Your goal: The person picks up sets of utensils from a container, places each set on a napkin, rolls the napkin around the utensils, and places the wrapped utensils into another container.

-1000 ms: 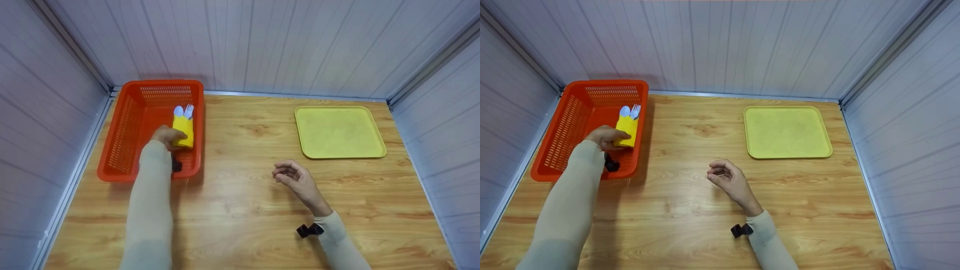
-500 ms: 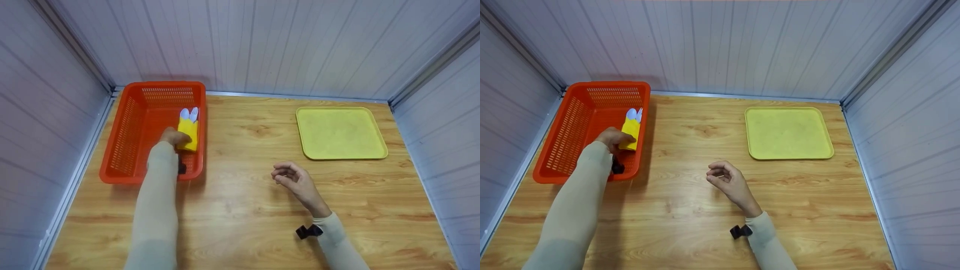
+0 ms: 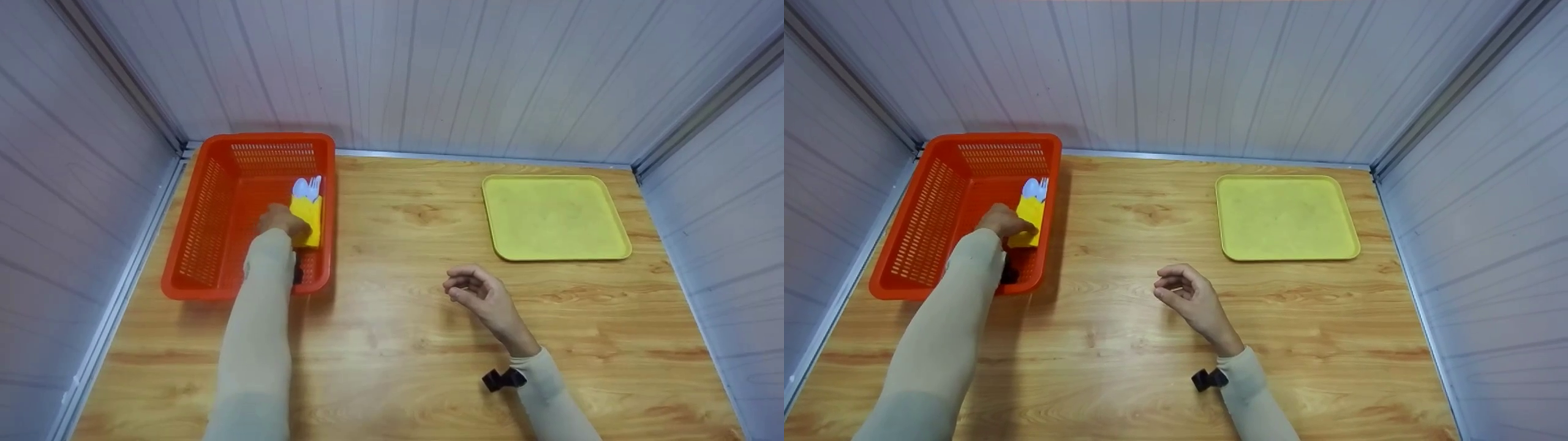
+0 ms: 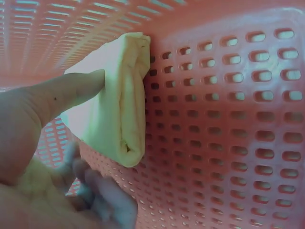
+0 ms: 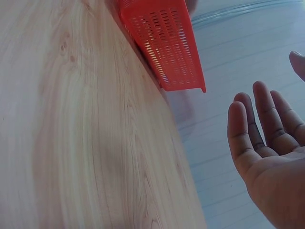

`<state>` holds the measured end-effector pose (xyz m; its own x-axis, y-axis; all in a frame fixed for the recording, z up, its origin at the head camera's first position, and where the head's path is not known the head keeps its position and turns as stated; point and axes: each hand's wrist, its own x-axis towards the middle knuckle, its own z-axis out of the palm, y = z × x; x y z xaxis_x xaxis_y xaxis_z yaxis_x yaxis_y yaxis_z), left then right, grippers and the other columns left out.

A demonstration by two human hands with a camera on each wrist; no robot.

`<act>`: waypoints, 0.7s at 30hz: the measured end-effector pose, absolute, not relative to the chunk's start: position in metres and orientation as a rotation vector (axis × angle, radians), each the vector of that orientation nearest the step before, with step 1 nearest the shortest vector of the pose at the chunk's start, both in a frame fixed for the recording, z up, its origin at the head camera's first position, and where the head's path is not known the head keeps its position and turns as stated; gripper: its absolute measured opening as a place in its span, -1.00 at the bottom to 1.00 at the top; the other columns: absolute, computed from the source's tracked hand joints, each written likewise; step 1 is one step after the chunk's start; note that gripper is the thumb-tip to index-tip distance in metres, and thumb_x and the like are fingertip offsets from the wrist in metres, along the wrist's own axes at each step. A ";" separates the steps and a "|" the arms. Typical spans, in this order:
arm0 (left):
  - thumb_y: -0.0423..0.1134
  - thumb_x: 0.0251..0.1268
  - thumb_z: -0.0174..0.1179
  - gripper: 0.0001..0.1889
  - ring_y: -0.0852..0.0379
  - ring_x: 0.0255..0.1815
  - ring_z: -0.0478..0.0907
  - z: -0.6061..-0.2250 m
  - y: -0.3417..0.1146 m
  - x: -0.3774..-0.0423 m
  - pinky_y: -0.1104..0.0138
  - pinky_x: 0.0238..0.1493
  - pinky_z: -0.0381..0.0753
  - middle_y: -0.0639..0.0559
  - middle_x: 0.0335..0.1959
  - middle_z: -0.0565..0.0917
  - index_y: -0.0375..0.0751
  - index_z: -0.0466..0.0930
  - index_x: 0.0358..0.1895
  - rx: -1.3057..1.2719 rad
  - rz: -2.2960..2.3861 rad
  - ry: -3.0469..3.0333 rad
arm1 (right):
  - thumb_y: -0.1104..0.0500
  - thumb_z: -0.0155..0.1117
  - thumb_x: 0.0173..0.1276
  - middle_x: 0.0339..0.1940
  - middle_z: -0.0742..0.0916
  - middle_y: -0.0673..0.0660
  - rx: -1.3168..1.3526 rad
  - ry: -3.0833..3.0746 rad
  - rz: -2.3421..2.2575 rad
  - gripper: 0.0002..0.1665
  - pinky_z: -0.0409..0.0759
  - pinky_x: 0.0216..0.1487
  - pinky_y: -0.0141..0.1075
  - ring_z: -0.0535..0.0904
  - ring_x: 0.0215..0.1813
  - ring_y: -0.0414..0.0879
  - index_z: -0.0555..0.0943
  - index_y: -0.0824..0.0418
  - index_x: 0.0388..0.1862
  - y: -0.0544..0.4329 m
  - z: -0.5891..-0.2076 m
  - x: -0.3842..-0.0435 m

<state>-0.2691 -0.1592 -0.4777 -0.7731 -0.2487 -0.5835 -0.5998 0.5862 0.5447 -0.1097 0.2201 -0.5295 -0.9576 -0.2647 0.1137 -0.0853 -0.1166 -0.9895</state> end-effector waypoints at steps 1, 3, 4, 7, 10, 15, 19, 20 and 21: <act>-0.13 0.18 0.42 -0.26 -0.21 0.11 0.44 -0.480 -0.160 -0.270 -0.06 0.21 0.49 -0.19 0.16 0.47 -0.22 0.24 0.36 -0.678 1.073 2.349 | 0.34 0.30 0.40 -0.04 0.64 0.41 -0.396 2.001 -2.225 -0.55 0.63 0.05 -0.17 0.64 0.00 0.05 0.45 0.56 0.17 0.220 -0.530 -0.110; -0.14 0.21 0.39 -0.28 -0.18 0.13 0.44 -0.483 -0.161 -0.273 -0.03 0.21 0.49 -0.15 0.18 0.46 -0.18 0.24 0.38 -0.680 1.122 2.293 | 0.33 0.30 0.40 -0.04 0.64 0.41 -0.391 2.000 -2.226 -0.53 0.63 0.05 -0.17 0.64 0.00 0.06 0.43 0.59 0.18 0.221 -0.530 -0.110; -0.13 0.22 0.39 -0.28 -0.17 0.14 0.43 -0.485 -0.162 -0.273 -0.02 0.22 0.49 -0.13 0.19 0.46 -0.15 0.24 0.39 -0.684 1.139 2.271 | 0.33 0.30 0.40 -0.04 0.64 0.41 -0.391 2.001 -2.225 -0.52 0.64 0.04 -0.17 0.64 0.00 0.06 0.42 0.60 0.18 0.221 -0.530 -0.110; -0.12 0.21 0.39 -0.29 -0.16 0.15 0.43 -0.489 -0.164 -0.274 -0.03 0.21 0.49 -0.11 0.18 0.45 -0.13 0.25 0.38 -0.680 1.156 2.259 | 0.33 0.30 0.41 -0.04 0.64 0.41 -0.392 2.002 -2.224 -0.52 0.64 0.03 -0.18 0.64 -0.01 0.05 0.43 0.60 0.17 0.221 -0.530 -0.110; -0.16 0.22 0.38 -0.34 -0.16 0.13 0.44 -0.488 -0.165 -0.274 -0.01 0.19 0.51 -0.12 0.15 0.47 -0.15 0.29 0.33 -0.641 1.140 2.289 | 0.33 0.29 0.41 -0.04 0.64 0.41 -0.404 1.998 -2.221 -0.53 0.64 0.02 -0.19 0.64 -0.01 0.04 0.43 0.60 0.17 0.221 -0.530 -0.111; -0.19 0.26 0.34 -0.38 -0.16 0.13 0.43 -0.483 -0.159 -0.281 0.01 0.21 0.51 -0.17 0.15 0.48 -0.24 0.31 0.33 -0.552 1.009 2.374 | 0.35 0.27 0.41 -0.04 0.63 0.44 -0.430 2.006 -2.216 -0.54 0.65 0.01 -0.20 0.64 -0.01 0.08 0.42 0.61 0.17 0.221 -0.529 -0.112; -0.20 0.31 0.30 -0.39 -0.18 0.14 0.42 -0.474 -0.150 -0.283 0.00 0.24 0.48 -0.21 0.16 0.47 -0.28 0.30 0.35 -0.487 0.900 2.445 | 0.36 0.26 0.42 -0.04 0.63 0.44 -0.431 2.014 -2.211 -0.56 0.64 0.01 -0.19 0.64 -0.01 0.07 0.42 0.60 0.17 0.220 -0.529 -0.112; -0.20 0.31 0.30 -0.40 -0.19 0.13 0.42 -0.469 -0.148 -0.282 0.00 0.24 0.48 -0.22 0.16 0.47 -0.29 0.31 0.34 -0.472 0.878 2.466 | 0.36 0.26 0.42 -0.04 0.63 0.44 -0.427 2.016 -2.209 -0.56 0.64 0.01 -0.19 0.64 -0.02 0.05 0.43 0.60 0.17 0.220 -0.528 -0.112; -0.19 0.31 0.31 -0.42 -0.19 0.11 0.43 -0.464 -0.145 -0.280 -0.02 0.23 0.48 -0.21 0.15 0.47 -0.27 0.33 0.33 -0.468 0.866 2.482 | 0.36 0.26 0.42 -0.04 0.63 0.44 -0.424 2.017 -2.208 -0.57 0.64 0.01 -0.18 0.64 -0.02 0.05 0.43 0.59 0.17 0.220 -0.528 -0.112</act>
<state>-0.2798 -0.1451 -0.4643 -0.8331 -0.1605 -0.5293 -0.4550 0.7431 0.4908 -0.1121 0.2199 -0.5281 -0.9535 -0.2750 0.1237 -0.0983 -0.1042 -0.9897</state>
